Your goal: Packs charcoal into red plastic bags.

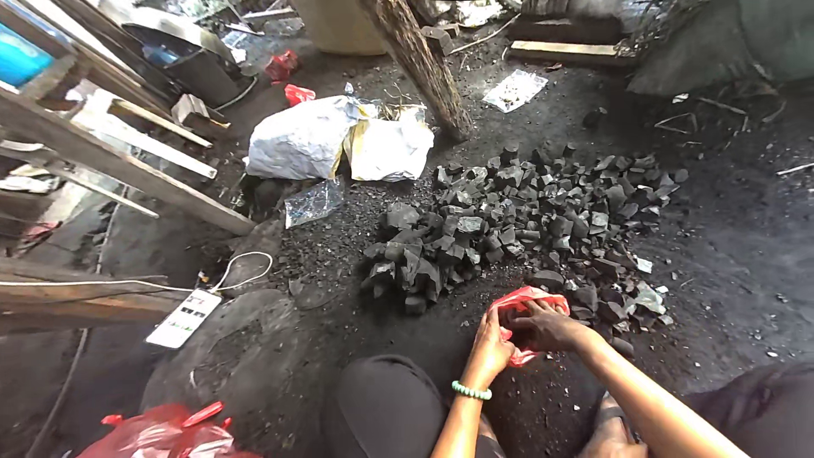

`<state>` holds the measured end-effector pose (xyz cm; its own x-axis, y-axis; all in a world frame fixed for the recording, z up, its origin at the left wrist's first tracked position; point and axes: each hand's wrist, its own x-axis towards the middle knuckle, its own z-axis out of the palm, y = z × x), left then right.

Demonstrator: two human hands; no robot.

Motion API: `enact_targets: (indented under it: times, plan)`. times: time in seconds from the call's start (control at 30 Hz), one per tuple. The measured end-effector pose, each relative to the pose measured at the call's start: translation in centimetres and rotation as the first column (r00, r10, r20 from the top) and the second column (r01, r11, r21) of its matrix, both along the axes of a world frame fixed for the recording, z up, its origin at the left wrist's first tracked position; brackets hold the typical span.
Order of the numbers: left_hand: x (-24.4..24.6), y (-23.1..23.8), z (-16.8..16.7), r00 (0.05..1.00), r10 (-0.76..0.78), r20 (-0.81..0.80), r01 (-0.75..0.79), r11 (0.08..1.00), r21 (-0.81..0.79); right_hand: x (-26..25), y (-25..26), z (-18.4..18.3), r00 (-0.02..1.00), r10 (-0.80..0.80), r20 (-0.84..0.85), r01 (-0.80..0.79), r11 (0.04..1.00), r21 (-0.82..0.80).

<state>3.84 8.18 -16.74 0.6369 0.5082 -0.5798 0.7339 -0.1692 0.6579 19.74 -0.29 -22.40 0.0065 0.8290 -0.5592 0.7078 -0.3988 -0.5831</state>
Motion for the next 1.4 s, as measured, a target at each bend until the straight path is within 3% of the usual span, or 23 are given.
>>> enact_targets:
  times: [0.03, 0.1, 0.17, 0.2, 0.27, 0.33, 0.4, 0.53, 0.67, 0.8, 0.93, 1.0, 1.07, 1.13, 1.2, 1.27, 1.33, 1.4]
  plan:
    - [0.0, 0.0, 0.2, 1.0, -0.023, -0.015, 0.023, 0.999, 0.021, 0.7, 0.0, 0.8, 0.999, -0.02, -0.045, 0.021, 0.999, 0.024]
    - [-0.4, 0.1, 0.2, 0.997, -0.067, -0.039, 0.069, 0.996, 0.051, 3.1, -1.7, 1.6, 0.923, -0.271, -0.275, 0.34, 0.908, 0.246]
    - [-0.9, 0.1, 0.1, 0.991, -0.114, -0.064, 0.119, 0.988, 0.094, 5.7, -4.2, 1.0, 0.709, -0.581, -0.399, 0.703, 0.62, 0.348]
    - [-1.2, 0.0, 0.1, 0.988, -0.136, -0.079, 0.145, 0.982, 0.122, 7.3, -5.7, 0.4, 0.596, -0.735, -0.324, 0.795, 0.484, 0.366]
    - [-1.4, 0.0, 0.7, 0.98, -0.161, -0.115, 0.179, 0.971, 0.162, 9.7, -8.8, -1.3, 0.419, -0.907, -0.046, 0.869, 0.386, 0.309]
    - [-1.3, 0.1, 1.4, 0.972, -0.171, -0.163, 0.2, 0.964, 0.178, 9.7, -10.4, -3.5, 0.384, -0.916, 0.113, 0.906, 0.397, 0.147]
    - [-1.2, 0.1, 1.8, 0.963, -0.177, -0.203, 0.215, 0.959, 0.182, 7.6, -9.4, -4.8, 0.432, -0.879, 0.202, 0.89, 0.452, 0.061]
    - [-1.5, 0.3, 2.1, 0.962, -0.117, -0.249, 0.18, 0.951, 0.251, 3.8, -5.5, -6.5, 0.506, -0.768, 0.393, 0.802, 0.586, 0.113]
    - [-1.3, 0.7, 3.3, 0.93, -0.062, -0.361, 0.177, 0.938, 0.297, 4.9, -5.3, -6.4, 0.564, -0.73, 0.386, 0.764, 0.639, 0.092]
    - [-2.1, 0.9, 3.0, 0.987, 0.015, -0.158, 0.035, 0.95, 0.31, 6.5, -6.1, -6.0, 0.523, -0.795, 0.305, 0.811, 0.575, 0.109]
    - [-2.4, 1.3, 1.9, 0.982, 0.186, 0.036, -0.189, 0.975, 0.115, 6.4, -6.5, -6.2, 0.47, -0.834, 0.29, 0.837, 0.525, 0.153]
    - [-2.5, 1.5, 1.5, 0.968, 0.238, 0.075, -0.242, 0.969, 0.054, 6.2, -7.4, -5.7, 0.392, -0.894, 0.217, 0.877, 0.435, 0.204]
    - [-2.6, 1.6, 1.0, 0.952, 0.282, 0.116, -0.288, 0.957, 0.04, 6.5, -8.4, -5.2, 0.247, -0.968, 0.052, 0.946, 0.252, 0.201]
    - [-2.7, 1.7, 0.6, 0.938, 0.32, 0.136, -0.323, 0.946, 0.0, 7.0, -9.0, -5.3, 0.036, -0.968, -0.247, 0.984, -0.009, 0.18]
    - [-2.5, 1.6, 0.4, 0.938, 0.319, 0.135, -0.318, 0.948, -0.033, 6.9, -8.6, -4.4, -0.141, -0.822, -0.552, 0.982, -0.186, 0.026]
    - [-2.4, 1.5, 0.3, 0.952, 0.276, 0.136, -0.276, 0.961, -0.018, 5.7, -7.5, -2.6, -0.227, -0.618, -0.753, 0.974, -0.161, -0.162]
    - [-2.3, 1.4, 0.4, 0.962, 0.233, 0.139, -0.237, 0.971, 0.012, 3.1, -6.0, -0.8, -0.169, -0.467, -0.868, 0.975, 0.047, -0.215]
    - [-2.2, 1.3, 0.5, 0.969, 0.21, 0.133, -0.216, 0.976, 0.036, 0.4, -4.1, 0.1, -0.049, -0.425, -0.904, 0.94, 0.287, -0.186]
